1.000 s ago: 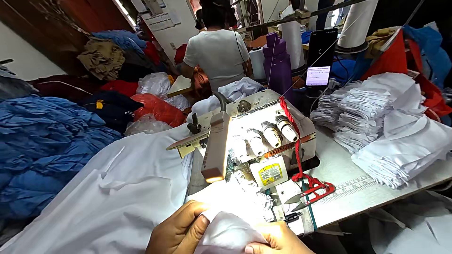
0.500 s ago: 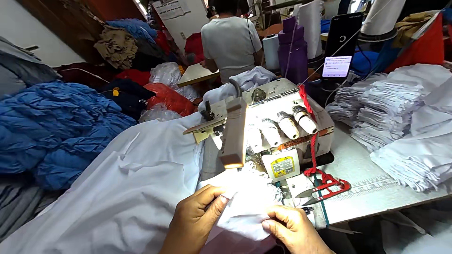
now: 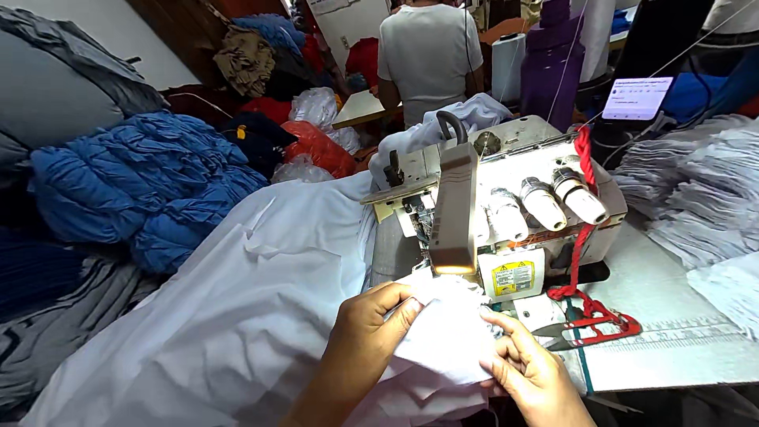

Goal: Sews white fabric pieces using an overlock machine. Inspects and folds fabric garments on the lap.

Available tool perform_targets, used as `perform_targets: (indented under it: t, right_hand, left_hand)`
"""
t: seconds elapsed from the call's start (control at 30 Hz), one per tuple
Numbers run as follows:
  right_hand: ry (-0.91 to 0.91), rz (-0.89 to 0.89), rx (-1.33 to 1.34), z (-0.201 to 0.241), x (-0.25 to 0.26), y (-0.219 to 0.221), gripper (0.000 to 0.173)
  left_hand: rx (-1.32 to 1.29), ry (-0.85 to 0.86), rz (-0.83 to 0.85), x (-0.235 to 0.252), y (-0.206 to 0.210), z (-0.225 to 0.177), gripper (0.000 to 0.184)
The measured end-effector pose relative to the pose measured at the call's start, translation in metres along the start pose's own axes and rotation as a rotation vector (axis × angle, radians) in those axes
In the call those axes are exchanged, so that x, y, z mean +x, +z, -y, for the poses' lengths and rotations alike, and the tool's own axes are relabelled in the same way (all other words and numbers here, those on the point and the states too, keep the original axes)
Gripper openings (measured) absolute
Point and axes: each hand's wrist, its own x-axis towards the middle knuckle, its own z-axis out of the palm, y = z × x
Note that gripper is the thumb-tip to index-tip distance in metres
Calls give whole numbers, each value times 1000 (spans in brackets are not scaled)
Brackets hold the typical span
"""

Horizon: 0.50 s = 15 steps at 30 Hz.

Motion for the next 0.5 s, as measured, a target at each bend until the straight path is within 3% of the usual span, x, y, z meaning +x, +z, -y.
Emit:
perform_targets:
  t: [0.1, 0.33, 0.5]
  right_hand:
    - [71, 48, -25, 5, 11, -3, 46]
    - [204, 209, -98, 8, 27, -11, 12]
    - [134, 300, -157, 13, 17, -12, 14]
  left_hand:
    - [69, -25, -7, 10, 1, -1, 17]
    - [51, -122, 49, 27, 8, 11, 10]
    - [87, -177, 118, 29, 4, 9, 6]
